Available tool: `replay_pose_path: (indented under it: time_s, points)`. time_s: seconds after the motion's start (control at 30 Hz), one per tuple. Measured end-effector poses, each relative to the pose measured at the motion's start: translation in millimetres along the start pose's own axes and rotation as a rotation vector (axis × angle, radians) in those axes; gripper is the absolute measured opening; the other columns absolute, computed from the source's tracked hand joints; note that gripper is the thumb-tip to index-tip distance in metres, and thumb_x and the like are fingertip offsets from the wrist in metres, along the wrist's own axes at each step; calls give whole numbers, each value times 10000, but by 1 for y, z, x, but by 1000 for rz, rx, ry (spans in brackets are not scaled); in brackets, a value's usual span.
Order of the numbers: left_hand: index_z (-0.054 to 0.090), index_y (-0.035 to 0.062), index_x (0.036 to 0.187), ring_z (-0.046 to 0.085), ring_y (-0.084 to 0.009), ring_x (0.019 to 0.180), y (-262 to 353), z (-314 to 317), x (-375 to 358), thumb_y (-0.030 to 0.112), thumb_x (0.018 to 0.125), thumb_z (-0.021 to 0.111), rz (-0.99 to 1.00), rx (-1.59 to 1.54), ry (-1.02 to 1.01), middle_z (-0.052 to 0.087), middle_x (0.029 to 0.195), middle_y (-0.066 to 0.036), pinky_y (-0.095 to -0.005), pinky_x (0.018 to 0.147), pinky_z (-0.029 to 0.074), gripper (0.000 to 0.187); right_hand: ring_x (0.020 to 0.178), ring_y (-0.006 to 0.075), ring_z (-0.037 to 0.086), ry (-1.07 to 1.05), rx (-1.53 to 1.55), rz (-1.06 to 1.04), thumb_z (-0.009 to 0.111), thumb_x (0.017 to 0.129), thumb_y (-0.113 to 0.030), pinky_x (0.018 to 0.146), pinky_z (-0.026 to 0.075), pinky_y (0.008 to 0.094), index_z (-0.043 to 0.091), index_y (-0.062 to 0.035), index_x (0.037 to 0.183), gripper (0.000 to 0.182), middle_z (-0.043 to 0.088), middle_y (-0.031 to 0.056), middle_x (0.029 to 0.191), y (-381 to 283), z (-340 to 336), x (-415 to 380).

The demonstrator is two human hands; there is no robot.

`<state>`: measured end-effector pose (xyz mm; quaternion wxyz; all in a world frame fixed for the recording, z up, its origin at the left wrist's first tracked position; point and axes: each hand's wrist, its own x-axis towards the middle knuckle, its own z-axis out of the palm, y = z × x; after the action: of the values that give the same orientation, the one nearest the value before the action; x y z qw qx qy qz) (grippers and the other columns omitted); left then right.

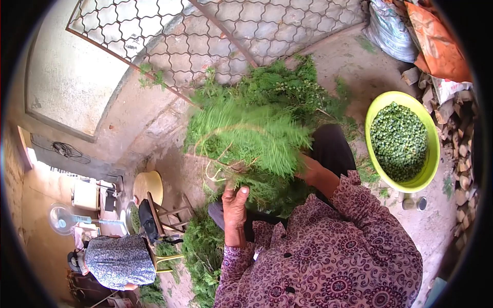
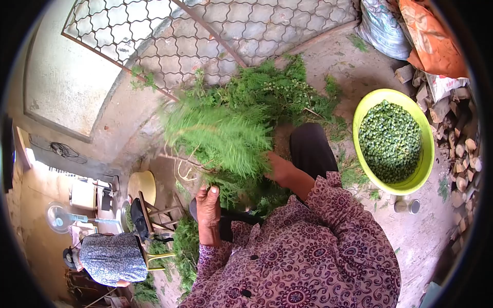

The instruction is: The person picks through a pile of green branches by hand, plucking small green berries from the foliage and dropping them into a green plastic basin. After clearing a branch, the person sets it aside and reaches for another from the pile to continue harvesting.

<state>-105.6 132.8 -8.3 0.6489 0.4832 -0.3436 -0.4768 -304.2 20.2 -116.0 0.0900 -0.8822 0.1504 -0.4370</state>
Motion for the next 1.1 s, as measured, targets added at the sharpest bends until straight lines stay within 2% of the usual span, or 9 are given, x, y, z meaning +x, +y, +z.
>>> replay_pose_path:
  time_s: [0.07, 0.1, 0.17, 0.23, 0.3, 0.43, 0.8, 0.93, 1.1]
  points:
    - [559, 61, 962, 535, -119, 839, -5, -5, 1, 84, 714, 689, -70, -77, -109, 580, 937, -27, -251, 793, 411, 281, 1031, 201, 467, 102, 1052, 789, 568, 797, -157, 867, 369, 326, 497, -48, 1130, 357, 499, 133, 1140, -10, 9, -1]
    - [563, 75, 918, 535, -108, 817, -15, -8, 3, 74, 716, 685, -50, -72, -65, 584, 897, -10, -249, 784, 413, 236, 994, 174, 480, -6, 1095, 896, 588, 799, -253, 842, 383, 314, 466, -38, 1151, 431, 533, 111, 1091, -3, 19, 10]
    - [549, 121, 711, 511, -76, 700, -10, 10, 2, 55, 706, 688, -68, -84, 49, 551, 731, 49, -235, 661, 437, 154, 965, 171, 490, -41, 1101, 872, 588, 798, -282, 826, 388, 310, 468, -33, 1143, 442, 547, 97, 1051, -20, -16, 37]
    - [521, 123, 678, 504, -82, 669, -5, 18, 1, 54, 705, 687, -44, -113, 179, 522, 691, 49, -249, 608, 446, 181, 936, 168, 499, -76, 1107, 849, 588, 797, -312, 810, 393, 306, 469, -28, 1134, 456, 561, 83, 1010, -28, -26, 43]
    - [434, 133, 602, 478, -100, 581, 15, 24, -1, 72, 709, 684, -62, -130, 228, 450, 616, 42, -282, 495, 461, 279, 850, 149, 518, 54, 594, 751, 570, 809, -308, 732, 408, 292, 523, -10, 1044, 383, 575, 52, 891, -32, -20, 38]
    - [462, 115, 651, 462, -109, 524, 32, -24, 2, 135, 742, 659, 195, 19, 386, 487, 632, 11, -258, 429, 414, 217, 762, 134, 542, -155, 1023, 883, 564, 809, -279, 651, 418, 268, 556, 2, 991, 335, 575, 47, 828, -18, -35, 37]
    - [563, 76, 787, 454, -85, 491, 96, -220, -118, 186, 787, 599, 381, 369, 1103, 551, 659, -30, -201, 380, 325, 116, 667, 75, 551, 95, 1137, 1156, 496, 859, -196, 614, 464, 216, 545, -4, 1018, 254, 585, 25, 804, 7, -55, 11]
    - [552, 42, 774, 444, -96, 471, 99, -284, -206, 185, 760, 616, 134, 620, 1429, 549, 648, -65, -215, 345, 287, 156, 675, 68, 553, 182, 1233, 1140, 489, 867, -184, 620, 463, 202, 550, -19, 1018, 232, 590, 26, 820, 10, -55, 7]
    - [538, 0, 767, 497, -145, 594, 57, -363, -328, 178, 728, 625, -222, 735, 1521, 561, 711, -82, -267, 456, 361, 201, 700, 67, 553, 218, 1256, 1148, 482, 871, -173, 622, 460, 193, 552, -17, 1012, 222, 589, 26, 826, 12, -56, 2]
